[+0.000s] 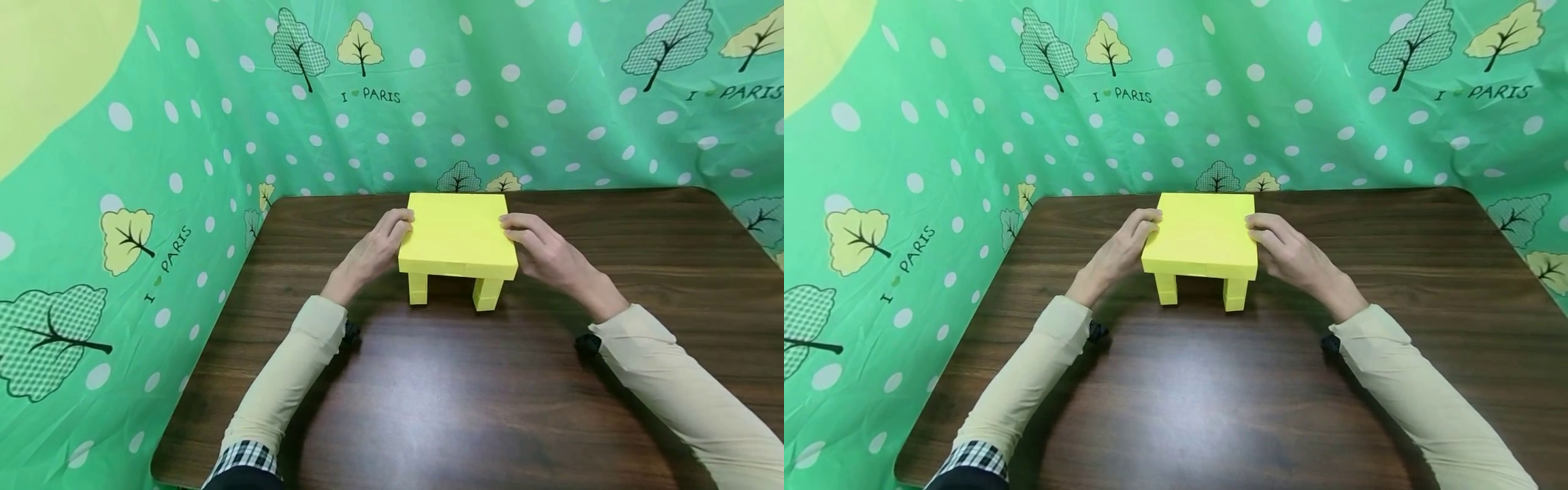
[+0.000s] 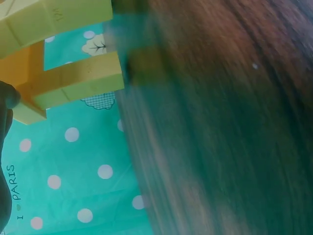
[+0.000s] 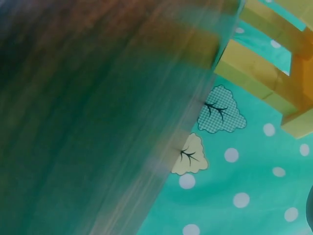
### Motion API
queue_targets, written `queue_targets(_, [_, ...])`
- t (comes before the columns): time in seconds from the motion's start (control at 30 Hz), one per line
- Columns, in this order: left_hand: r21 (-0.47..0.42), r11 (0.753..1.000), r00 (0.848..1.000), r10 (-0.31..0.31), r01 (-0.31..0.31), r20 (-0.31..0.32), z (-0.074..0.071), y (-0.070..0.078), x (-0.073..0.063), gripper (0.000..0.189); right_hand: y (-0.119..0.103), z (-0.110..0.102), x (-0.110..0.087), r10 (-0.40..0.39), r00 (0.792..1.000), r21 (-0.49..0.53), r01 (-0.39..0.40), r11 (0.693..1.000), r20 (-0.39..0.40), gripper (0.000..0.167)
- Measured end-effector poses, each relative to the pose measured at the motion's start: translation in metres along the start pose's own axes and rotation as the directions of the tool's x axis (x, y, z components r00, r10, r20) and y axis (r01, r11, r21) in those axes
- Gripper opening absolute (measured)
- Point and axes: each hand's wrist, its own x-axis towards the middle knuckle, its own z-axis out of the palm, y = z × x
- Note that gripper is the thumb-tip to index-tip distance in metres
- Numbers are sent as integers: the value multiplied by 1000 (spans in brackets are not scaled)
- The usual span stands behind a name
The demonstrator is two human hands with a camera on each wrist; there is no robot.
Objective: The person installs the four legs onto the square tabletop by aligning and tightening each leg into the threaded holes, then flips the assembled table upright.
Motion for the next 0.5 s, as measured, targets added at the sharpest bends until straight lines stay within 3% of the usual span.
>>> queue_targets(0.2, [17, 1000, 1000, 5, -5, -4, 4, -1, -1, 25, 0, 1, -2, 2, 1000, -18, -2, 1000, 9, 25])
queue_targets(0.5, [33, 999, 1000, 5, -5, 4, 7, -1, -2, 29, 3, -1, -5, 29, 995, -49, -25, 999, 98, 23])
